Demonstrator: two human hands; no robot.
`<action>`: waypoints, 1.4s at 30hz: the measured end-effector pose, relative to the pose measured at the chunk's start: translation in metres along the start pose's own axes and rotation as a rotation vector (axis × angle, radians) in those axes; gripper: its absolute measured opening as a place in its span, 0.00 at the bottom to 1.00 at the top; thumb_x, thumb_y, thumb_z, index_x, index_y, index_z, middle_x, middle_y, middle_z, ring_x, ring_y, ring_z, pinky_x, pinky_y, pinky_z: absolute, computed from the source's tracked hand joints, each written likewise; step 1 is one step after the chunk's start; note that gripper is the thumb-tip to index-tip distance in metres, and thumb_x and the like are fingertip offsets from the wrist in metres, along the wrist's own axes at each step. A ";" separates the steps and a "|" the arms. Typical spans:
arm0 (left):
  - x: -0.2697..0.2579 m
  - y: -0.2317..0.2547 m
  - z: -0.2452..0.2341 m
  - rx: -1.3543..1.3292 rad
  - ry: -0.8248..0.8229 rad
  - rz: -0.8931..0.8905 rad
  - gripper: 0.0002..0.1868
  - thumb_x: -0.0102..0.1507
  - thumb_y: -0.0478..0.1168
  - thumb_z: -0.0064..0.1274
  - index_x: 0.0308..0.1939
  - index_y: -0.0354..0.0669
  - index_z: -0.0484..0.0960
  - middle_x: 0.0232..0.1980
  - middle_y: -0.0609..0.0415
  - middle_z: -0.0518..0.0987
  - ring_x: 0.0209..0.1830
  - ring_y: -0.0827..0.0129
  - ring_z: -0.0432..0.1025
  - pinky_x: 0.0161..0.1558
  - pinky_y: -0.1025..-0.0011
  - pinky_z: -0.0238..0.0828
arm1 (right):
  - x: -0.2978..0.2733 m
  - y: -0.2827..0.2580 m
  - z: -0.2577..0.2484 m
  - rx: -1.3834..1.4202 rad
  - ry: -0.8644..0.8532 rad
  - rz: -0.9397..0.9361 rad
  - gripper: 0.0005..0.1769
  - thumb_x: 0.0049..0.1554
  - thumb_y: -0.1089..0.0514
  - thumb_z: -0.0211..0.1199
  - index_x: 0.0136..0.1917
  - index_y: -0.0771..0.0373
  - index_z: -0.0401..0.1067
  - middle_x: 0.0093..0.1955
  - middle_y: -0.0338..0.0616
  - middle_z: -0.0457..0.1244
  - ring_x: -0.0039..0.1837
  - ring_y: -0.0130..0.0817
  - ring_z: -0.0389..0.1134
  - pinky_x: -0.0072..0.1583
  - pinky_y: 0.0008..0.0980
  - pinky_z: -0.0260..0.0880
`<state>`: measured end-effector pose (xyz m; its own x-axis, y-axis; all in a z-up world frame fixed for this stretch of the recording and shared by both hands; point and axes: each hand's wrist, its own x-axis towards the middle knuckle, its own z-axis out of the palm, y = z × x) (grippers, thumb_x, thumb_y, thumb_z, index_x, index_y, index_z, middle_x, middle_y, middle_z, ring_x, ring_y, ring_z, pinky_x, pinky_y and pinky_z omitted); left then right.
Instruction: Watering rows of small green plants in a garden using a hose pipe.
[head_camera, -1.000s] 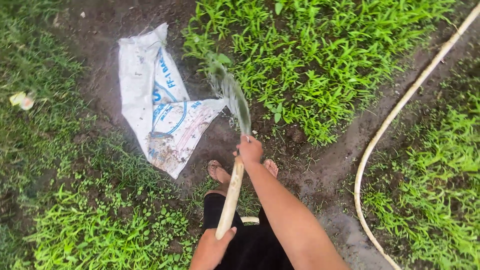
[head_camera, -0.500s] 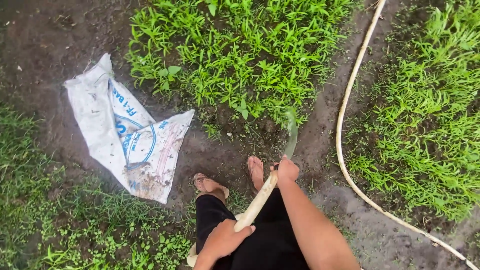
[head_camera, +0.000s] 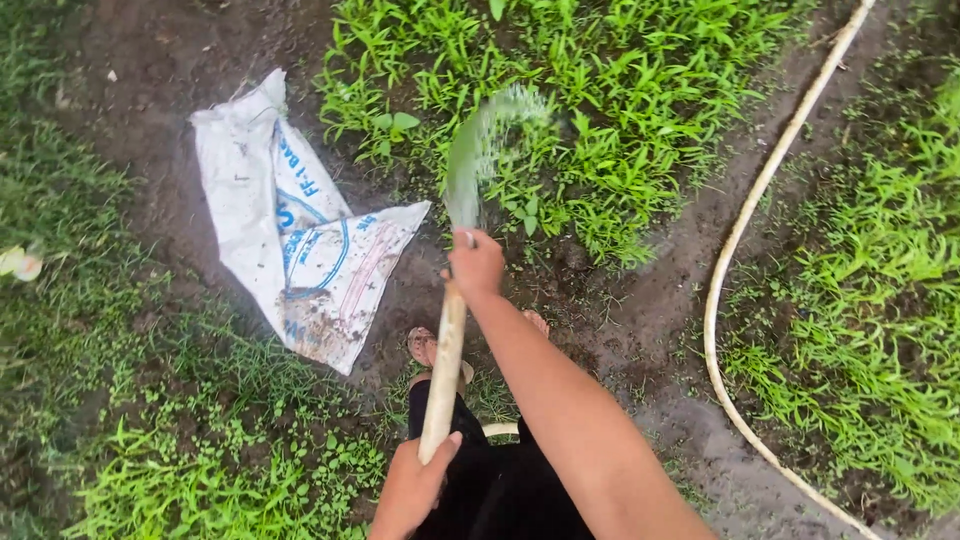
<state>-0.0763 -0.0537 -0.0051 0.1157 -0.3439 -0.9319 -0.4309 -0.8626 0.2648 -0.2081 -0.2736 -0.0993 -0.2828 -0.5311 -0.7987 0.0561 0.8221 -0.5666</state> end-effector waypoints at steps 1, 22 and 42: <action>-0.001 -0.005 -0.001 -0.011 0.007 -0.005 0.25 0.65 0.53 0.57 0.22 0.42 0.70 0.15 0.53 0.68 0.12 0.67 0.64 0.21 0.68 0.58 | -0.004 -0.004 0.011 -0.009 -0.011 -0.001 0.14 0.68 0.54 0.52 0.62 0.59 0.73 0.40 0.41 0.66 0.33 0.26 0.67 0.28 0.22 0.67; 0.010 0.048 0.035 0.521 -0.164 0.042 0.26 0.64 0.65 0.52 0.26 0.48 0.72 0.27 0.60 0.70 0.25 0.71 0.63 0.32 0.68 0.53 | 0.022 0.063 -0.119 0.378 0.345 0.238 0.15 0.67 0.53 0.55 0.61 0.60 0.74 0.39 0.40 0.66 0.30 0.27 0.65 0.28 0.28 0.63; -0.008 0.032 0.023 0.218 -0.026 0.040 0.24 0.63 0.62 0.53 0.25 0.47 0.74 0.23 0.59 0.70 0.23 0.72 0.63 0.31 0.70 0.56 | 0.022 0.006 -0.050 0.122 0.107 -0.056 0.19 0.67 0.58 0.52 0.69 0.66 0.69 0.45 0.49 0.67 0.33 0.30 0.69 0.31 0.25 0.73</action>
<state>-0.1113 -0.0698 0.0051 0.0727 -0.3640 -0.9286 -0.6186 -0.7467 0.2443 -0.2614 -0.2701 -0.1100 -0.3892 -0.5454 -0.7424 0.1515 0.7570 -0.6356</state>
